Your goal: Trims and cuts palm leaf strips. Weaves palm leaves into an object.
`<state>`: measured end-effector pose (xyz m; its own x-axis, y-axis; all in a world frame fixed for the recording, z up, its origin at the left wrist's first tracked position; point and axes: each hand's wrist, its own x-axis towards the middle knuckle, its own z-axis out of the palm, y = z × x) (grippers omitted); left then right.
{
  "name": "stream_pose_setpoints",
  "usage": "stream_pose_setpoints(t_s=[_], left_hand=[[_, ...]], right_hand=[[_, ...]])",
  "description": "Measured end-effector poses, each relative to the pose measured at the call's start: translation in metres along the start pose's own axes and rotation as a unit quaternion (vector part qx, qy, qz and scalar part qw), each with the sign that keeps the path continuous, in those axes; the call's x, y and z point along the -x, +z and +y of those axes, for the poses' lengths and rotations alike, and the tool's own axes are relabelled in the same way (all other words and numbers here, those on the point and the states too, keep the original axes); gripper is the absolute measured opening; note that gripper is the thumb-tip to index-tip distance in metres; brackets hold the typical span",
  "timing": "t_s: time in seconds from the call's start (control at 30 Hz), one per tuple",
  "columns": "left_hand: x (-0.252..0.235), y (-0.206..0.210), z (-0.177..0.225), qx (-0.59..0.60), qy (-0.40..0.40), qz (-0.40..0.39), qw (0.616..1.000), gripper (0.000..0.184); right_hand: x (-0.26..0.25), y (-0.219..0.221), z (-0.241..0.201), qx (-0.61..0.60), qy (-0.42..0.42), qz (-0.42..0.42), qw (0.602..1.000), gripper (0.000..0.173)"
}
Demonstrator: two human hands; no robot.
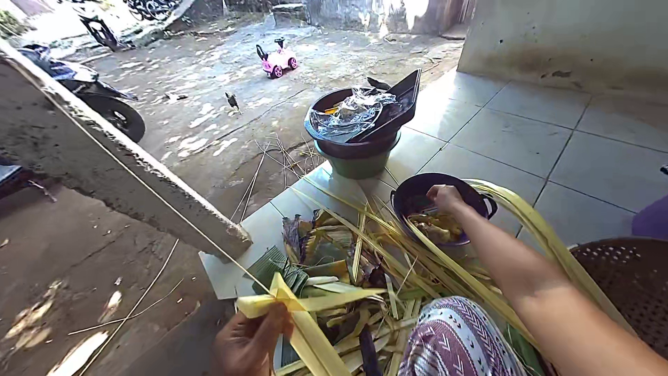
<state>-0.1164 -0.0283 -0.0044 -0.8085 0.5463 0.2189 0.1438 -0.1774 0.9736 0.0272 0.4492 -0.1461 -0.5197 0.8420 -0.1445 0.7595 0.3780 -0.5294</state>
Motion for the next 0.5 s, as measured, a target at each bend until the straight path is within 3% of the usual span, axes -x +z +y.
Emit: stream_pose_setpoints(t_s=[0.07, 0.17, 0.23, 0.37, 0.5], left_hand=[[-0.007, 0.002, -0.013, 0.002, -0.017, -0.010, 1.000, 0.031], [-0.019, 0.008, -0.026, 0.013, -0.031, -0.013, 0.999, 0.032], [-0.026, 0.010, -0.034, 0.018, -0.034, -0.008, 0.999, 0.032], [-0.028, 0.018, -0.046, 0.033, -0.032, -0.009, 0.999, 0.028], [-0.014, 0.019, -0.028, 0.038, -0.033, 0.028, 0.998, 0.023]], right_hand=[[-0.016, 0.015, -0.004, 0.047, -0.007, -0.039, 0.998, 0.023], [-0.029, 0.022, -0.022, 0.171, 0.003, -0.130, 0.977, 0.039], [-0.034, 0.026, -0.027, 0.219, -0.005, -0.144, 0.965, 0.039], [-0.037, 0.022, -0.003, 0.233, -0.072, -0.088, 0.966, 0.031], [-0.016, -0.015, -0.004, 0.112, -0.060, 0.056, 0.990, 0.040]])
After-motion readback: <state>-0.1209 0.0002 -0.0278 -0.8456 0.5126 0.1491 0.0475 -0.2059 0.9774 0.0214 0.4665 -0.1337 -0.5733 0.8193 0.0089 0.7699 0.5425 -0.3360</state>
